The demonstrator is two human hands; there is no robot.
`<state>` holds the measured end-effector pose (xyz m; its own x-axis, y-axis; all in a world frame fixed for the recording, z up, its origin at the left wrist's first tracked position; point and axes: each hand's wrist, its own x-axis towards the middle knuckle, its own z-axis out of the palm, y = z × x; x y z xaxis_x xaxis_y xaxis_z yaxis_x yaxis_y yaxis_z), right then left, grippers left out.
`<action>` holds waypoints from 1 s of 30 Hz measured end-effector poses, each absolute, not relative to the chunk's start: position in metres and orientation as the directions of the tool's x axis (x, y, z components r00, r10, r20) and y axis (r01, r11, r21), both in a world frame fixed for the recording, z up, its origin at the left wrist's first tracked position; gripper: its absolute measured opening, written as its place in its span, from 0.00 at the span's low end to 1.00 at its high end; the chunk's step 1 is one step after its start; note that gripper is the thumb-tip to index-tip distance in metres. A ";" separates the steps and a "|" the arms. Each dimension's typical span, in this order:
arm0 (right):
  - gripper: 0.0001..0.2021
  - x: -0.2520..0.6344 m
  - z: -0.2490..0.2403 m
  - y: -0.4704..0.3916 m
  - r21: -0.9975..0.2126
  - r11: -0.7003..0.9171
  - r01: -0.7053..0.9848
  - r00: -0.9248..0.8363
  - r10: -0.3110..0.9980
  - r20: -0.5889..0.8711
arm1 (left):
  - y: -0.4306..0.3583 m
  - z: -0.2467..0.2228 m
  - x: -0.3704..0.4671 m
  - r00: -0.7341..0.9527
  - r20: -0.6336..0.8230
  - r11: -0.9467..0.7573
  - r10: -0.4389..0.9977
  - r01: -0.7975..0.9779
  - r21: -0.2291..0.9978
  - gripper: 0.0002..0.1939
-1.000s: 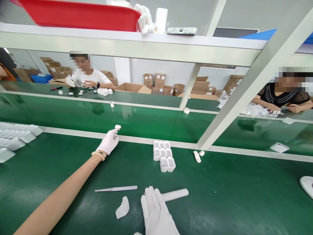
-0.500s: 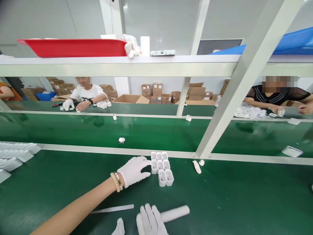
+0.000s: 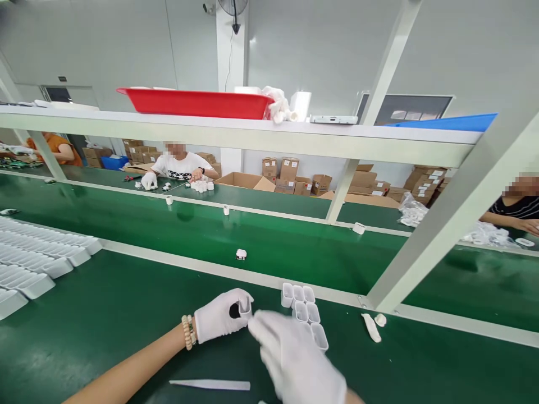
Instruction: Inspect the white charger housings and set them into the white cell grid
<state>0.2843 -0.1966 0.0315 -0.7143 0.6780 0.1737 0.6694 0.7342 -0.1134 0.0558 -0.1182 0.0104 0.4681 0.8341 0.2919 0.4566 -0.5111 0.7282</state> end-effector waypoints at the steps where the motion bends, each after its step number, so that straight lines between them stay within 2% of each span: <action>1: 0.28 0.279 0.049 -0.171 -0.123 0.730 0.672 -0.710 0.682 0.174 | -0.119 0.008 0.048 0.421 0.298 -0.478 0.856 0.426 0.768 0.08; 2: 0.27 0.271 0.064 -0.143 -0.144 0.709 0.690 -0.689 0.705 0.169 | -0.119 0.006 0.043 0.383 0.289 -0.440 0.878 0.404 0.802 0.07; 3: 0.29 0.260 0.075 -0.111 -0.226 0.661 0.716 -0.668 0.742 0.053 | -0.119 0.005 0.040 0.357 0.266 -0.402 0.895 0.391 0.828 0.07; 6: 0.34 0.225 0.086 -0.022 -0.276 0.619 0.735 -0.652 0.758 -0.035 | -0.120 0.007 0.040 0.340 0.191 -0.317 0.921 0.366 0.875 0.13; 10: 0.25 0.197 0.067 0.045 -0.328 0.522 0.787 -0.591 0.790 -0.160 | -0.118 0.003 0.048 0.299 0.190 -0.284 0.935 0.315 0.906 0.19; 15: 0.14 0.196 0.049 0.056 -0.474 0.411 0.779 -0.555 0.804 -0.213 | -0.113 -0.011 0.050 0.311 0.185 -0.262 0.932 0.226 0.938 0.29; 18: 0.12 0.200 0.048 0.051 -0.579 0.324 0.748 -0.507 0.842 -0.184 | -0.113 -0.009 0.049 0.278 0.151 -0.222 0.949 0.247 0.943 0.29; 22: 0.11 0.211 0.059 0.036 -0.748 0.248 0.616 -0.458 0.885 -0.084 | -0.115 0.013 0.041 0.194 0.198 -0.253 0.961 0.316 0.915 0.21; 25: 0.17 0.230 0.080 0.010 -0.865 0.245 0.438 -0.431 0.902 0.037 | -0.118 0.044 0.029 0.168 0.274 -0.318 0.947 0.381 0.868 0.21; 28: 0.26 0.252 0.105 -0.037 -0.927 0.274 0.258 -0.405 0.902 0.154 | -0.125 0.081 0.019 0.229 0.378 -0.442 0.897 0.460 0.770 0.23; 30: 0.27 0.261 0.119 -0.074 -0.947 0.282 0.151 -0.388 0.899 0.205 | -0.133 0.104 0.018 0.290 0.438 -0.525 0.851 0.510 0.682 0.23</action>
